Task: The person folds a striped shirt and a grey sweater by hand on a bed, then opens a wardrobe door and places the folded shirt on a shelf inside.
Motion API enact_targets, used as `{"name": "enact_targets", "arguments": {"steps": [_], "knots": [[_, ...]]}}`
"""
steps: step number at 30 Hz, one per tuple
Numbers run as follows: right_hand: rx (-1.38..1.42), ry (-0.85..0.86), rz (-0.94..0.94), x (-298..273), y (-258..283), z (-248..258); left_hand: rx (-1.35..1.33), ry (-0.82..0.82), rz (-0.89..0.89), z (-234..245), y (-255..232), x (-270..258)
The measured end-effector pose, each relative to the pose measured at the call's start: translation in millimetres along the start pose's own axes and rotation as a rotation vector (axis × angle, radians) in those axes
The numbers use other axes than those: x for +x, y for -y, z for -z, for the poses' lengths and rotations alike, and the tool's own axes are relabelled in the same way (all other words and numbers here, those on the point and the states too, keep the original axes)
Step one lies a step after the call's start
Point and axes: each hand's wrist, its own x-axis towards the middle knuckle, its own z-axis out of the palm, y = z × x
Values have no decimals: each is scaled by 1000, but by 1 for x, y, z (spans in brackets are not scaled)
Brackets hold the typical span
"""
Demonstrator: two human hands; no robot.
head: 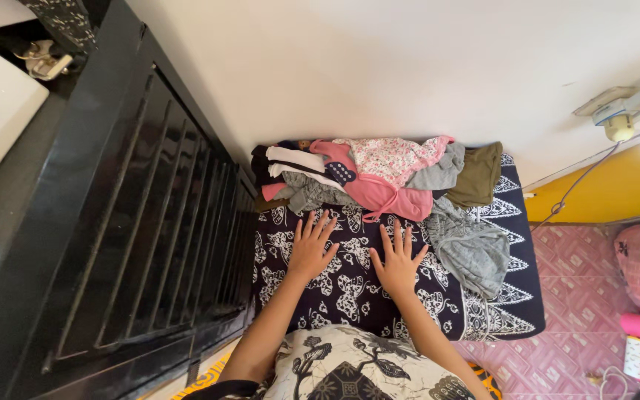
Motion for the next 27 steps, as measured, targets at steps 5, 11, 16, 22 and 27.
{"name": "enact_targets", "arguments": {"steps": [5, 11, 16, 22, 27], "knots": [[19, 13, 31, -1, -5, -2, -5, 15, 40, 3, -5, 0], [44, 9, 85, -3, -11, -1, -11, 2, 64, 4, -8, -1], [111, 32, 233, 5, -40, 21, 12, -28, 70, 5, -10, 2], [332, -94, 250, 3, -87, 55, 34, -11, 83, 5, -10, 5], [53, -70, 138, -4, -93, 55, 47, 9, 113, 3, -9, 4]]}}
